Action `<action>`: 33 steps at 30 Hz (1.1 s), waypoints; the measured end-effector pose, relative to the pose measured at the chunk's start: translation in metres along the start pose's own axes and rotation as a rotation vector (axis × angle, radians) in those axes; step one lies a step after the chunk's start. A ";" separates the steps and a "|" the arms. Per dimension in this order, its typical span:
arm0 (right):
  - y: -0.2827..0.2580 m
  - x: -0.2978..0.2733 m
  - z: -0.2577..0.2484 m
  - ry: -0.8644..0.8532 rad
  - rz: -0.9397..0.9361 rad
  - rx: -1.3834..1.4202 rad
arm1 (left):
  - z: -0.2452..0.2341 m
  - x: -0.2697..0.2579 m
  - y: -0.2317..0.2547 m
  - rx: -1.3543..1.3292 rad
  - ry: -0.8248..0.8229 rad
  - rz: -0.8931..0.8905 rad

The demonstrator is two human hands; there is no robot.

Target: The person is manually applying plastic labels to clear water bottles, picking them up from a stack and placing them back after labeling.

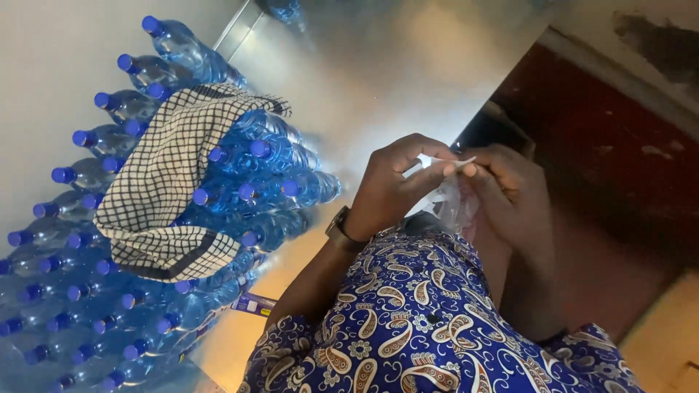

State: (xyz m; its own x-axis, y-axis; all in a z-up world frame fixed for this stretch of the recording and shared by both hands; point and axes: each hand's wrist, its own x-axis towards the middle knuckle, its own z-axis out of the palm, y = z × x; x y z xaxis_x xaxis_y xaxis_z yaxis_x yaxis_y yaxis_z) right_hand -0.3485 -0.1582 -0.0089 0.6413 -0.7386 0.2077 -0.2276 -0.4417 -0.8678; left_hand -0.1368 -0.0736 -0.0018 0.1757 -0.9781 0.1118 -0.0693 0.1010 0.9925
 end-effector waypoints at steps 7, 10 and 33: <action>-0.022 0.007 0.034 0.156 -0.052 0.175 | 0.005 -0.005 -0.002 -0.085 -0.010 0.051; -0.016 0.007 0.039 0.206 -0.065 0.146 | 0.008 -0.007 -0.011 -0.127 0.013 0.045; 0.040 -0.019 0.047 0.372 -0.008 0.243 | 0.005 -0.005 -0.038 -0.398 0.301 -0.201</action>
State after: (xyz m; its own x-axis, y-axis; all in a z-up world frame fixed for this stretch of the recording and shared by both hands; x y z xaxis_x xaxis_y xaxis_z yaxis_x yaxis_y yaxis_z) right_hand -0.3347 -0.1378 -0.0685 0.3246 -0.8885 0.3244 -0.0168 -0.3483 -0.9372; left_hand -0.1402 -0.0735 -0.0401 0.4254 -0.8955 -0.1306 0.3617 0.0360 0.9316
